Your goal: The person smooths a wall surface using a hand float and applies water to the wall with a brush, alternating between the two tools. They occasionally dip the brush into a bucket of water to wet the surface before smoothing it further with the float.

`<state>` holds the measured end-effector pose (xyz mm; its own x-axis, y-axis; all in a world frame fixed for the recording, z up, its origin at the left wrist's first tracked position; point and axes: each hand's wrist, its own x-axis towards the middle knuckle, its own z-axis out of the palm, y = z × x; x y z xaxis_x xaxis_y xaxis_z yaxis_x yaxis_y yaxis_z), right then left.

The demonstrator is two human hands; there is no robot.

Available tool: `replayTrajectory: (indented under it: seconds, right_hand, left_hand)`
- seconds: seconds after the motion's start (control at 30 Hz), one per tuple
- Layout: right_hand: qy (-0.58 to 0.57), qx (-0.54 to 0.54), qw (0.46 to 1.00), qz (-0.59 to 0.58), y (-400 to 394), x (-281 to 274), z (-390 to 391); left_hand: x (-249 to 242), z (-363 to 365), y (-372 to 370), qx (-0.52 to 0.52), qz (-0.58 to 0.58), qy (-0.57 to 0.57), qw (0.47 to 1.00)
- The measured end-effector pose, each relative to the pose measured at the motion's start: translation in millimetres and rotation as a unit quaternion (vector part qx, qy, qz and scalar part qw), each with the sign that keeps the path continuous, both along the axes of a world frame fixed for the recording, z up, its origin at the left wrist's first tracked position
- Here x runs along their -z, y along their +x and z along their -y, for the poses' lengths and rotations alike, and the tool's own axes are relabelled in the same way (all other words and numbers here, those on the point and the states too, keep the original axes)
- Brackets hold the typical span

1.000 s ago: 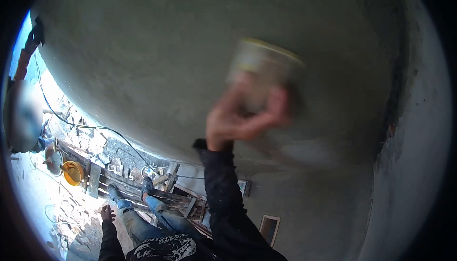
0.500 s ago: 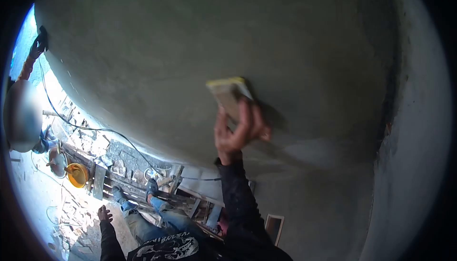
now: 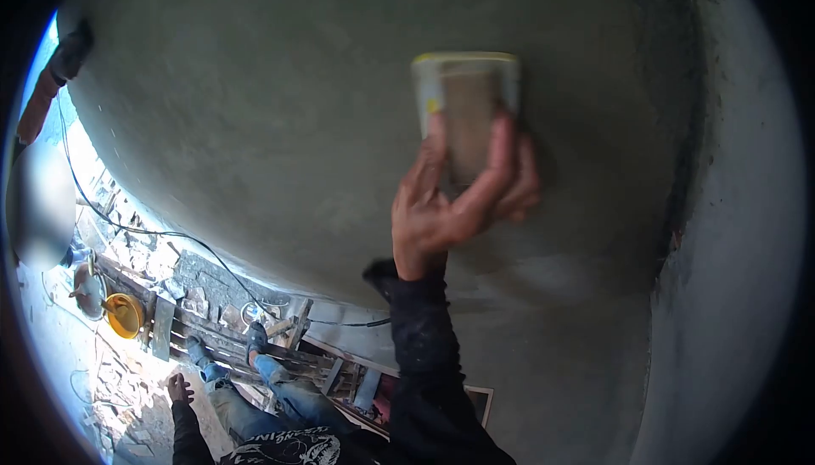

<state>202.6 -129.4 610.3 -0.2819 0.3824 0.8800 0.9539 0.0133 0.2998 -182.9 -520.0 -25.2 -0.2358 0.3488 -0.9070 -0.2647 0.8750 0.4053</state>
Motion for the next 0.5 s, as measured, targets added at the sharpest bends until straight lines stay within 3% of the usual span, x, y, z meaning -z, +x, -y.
replayTrajectory:
  seconds: [0.13, 0.4, 0.47, 0.5]
  right_hand:
    - [-0.028, -0.035, 0.999, 0.023, 7, -21, 4]
    - [-0.036, -0.004, 0.999, 0.033, 23, -50, 9]
    - [-0.027, -0.005, 0.999, 0.040, 27, -73, 4]
    - [0.046, -0.078, 0.996, 0.001, 31, -90, -7]
  left_hand:
    - [12, 0, -5, -0.062, 0.006, -0.052, 0.997]
    - [13, -5, -14, -0.031, 0.005, -0.017, 0.999]
    - [17, -15, -2, -0.026, -0.004, -0.020, 0.999]
    - [18, -17, 1, -0.014, -0.008, -0.016, 1.000]
